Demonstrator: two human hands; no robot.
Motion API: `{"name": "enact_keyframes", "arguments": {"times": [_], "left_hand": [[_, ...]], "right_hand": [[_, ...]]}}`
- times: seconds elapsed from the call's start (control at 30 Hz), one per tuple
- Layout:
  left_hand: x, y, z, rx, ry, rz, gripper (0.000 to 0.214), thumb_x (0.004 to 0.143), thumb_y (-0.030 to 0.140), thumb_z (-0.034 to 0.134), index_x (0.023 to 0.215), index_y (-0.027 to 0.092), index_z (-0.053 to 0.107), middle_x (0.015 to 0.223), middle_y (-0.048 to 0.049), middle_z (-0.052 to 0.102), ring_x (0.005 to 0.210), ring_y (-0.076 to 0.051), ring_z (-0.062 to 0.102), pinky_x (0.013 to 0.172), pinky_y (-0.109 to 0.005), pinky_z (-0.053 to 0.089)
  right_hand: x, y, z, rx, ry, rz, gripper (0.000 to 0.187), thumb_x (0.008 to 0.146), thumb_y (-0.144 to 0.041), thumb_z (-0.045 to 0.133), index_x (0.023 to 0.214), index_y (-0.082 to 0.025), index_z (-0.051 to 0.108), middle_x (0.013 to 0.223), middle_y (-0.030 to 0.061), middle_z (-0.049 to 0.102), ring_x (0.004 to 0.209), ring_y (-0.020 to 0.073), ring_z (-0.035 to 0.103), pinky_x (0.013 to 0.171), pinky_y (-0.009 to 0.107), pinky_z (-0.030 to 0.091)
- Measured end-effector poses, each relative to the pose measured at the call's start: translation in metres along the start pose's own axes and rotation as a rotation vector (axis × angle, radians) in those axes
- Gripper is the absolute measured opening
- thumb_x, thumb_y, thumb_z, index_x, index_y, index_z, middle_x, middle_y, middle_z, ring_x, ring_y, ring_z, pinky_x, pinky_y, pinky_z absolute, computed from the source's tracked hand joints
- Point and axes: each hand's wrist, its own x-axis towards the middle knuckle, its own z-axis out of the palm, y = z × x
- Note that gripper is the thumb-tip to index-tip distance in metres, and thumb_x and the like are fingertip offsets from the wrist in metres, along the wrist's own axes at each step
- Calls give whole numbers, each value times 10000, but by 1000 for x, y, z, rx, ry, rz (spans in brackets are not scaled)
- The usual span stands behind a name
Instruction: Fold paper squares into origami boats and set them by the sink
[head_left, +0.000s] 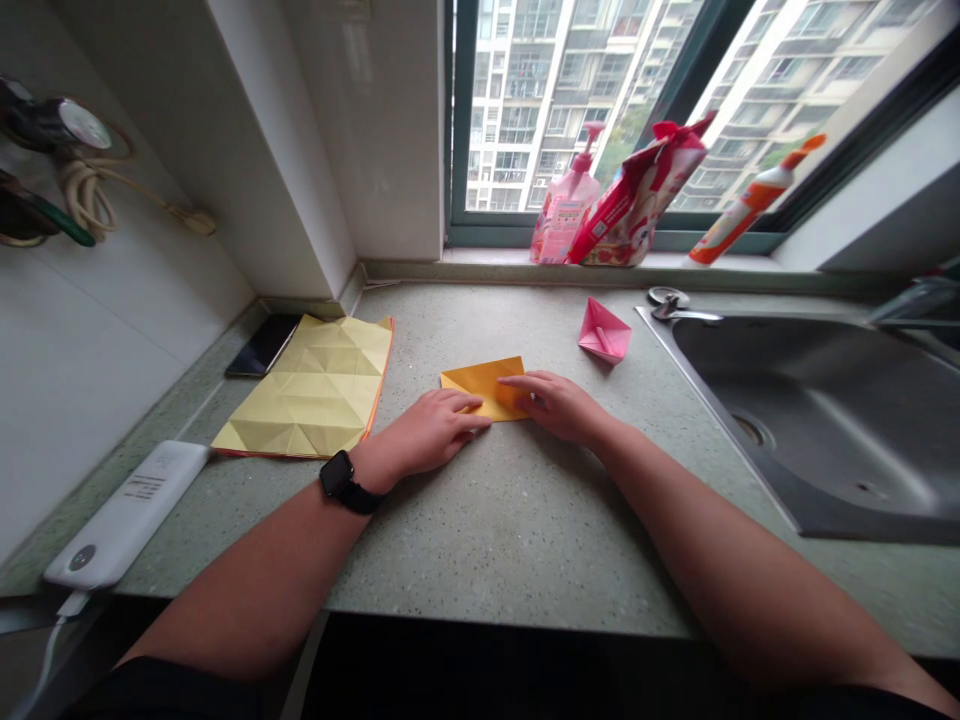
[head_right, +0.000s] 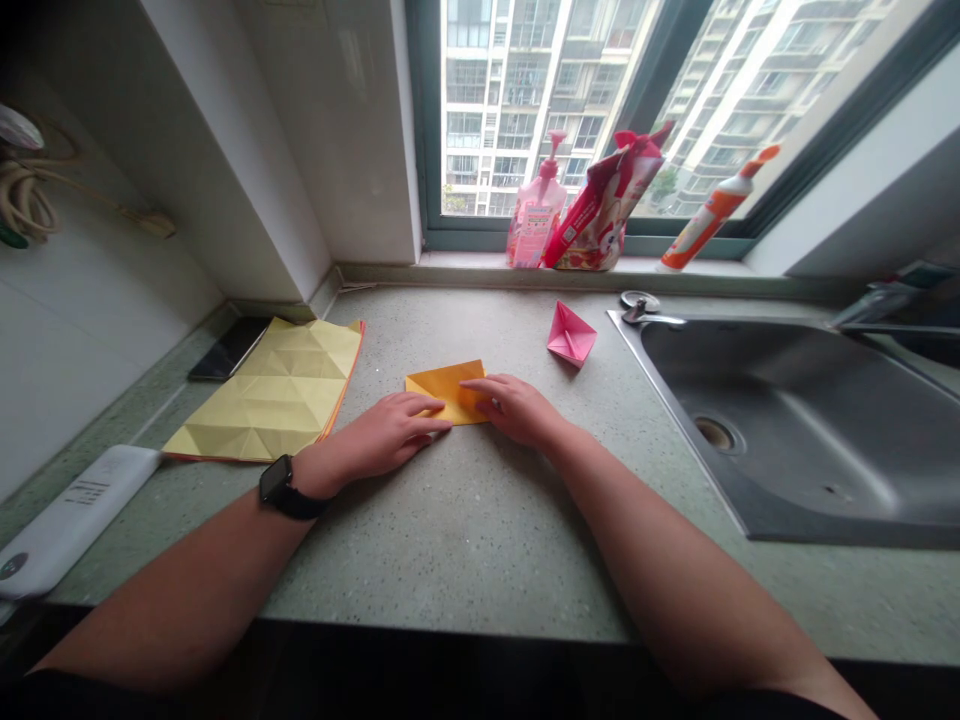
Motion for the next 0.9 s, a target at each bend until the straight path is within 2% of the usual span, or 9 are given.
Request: {"name": "enact_keyframes", "arguments": {"times": [0.13,0.23,0.3,0.43,0.57,0.73,0.9], "left_hand": [[-1,4,0,17,2,13,296,1104,244,558,1335,283,739,1383,-104,708,1264,-276,659,1132,-488,530],[-1,5,1,30,-3,21,290,1102,241,557,1332,270,730,1381,-109,704,1277,-278,649,1140,-479,524],[-1,4,1,32,-14,24,284,1099,244,563,1330,271,728,1374,-109,700,1278,-279,647,1144,-473,520],[0,4,1,34,-39,8,309,1100,273,581,1379,299,712,1400,-102,682,1299,-282,636,1164,-474,505],[3,8,3,76,-75,-23,365,1115,339,560,1454,293,687,1483,-125,645,1371,-320,596,1198,-512,476],[8,11,10,137,-98,-32,457,1118,436,564,1550,300,623,1595,-134,575,1466,-356,520,1248,-558,401],[11,15,8,130,-91,-51,431,1098,455,604,1495,297,662,1560,-128,595,1445,-349,537,1235,-543,410]], "right_hand": [[-1,1,1,-19,56,-12,399,992,-206,682,1361,-334,761,1299,93,754,1179,287,730,1066,517,614],[-1,3,0,-74,143,-18,379,964,-269,757,1334,-350,773,1482,109,651,1376,342,631,1165,597,546],[-1,4,0,-86,146,-33,407,952,-294,785,1353,-359,763,1593,104,572,1505,366,530,1229,628,480],[-1,2,4,-89,49,-10,528,921,-336,831,1435,-373,713,1711,91,477,1641,398,359,1289,671,377],[0,-1,8,-83,-75,119,725,941,-397,802,1619,-352,549,1749,123,449,1660,415,328,1299,716,320],[3,-3,5,-83,-161,154,655,995,-480,724,1614,-344,560,1743,117,472,1655,410,346,1325,734,235],[5,1,5,-88,-164,176,643,979,-506,750,1583,-342,600,1752,104,460,1656,409,344,1341,712,223]]}}
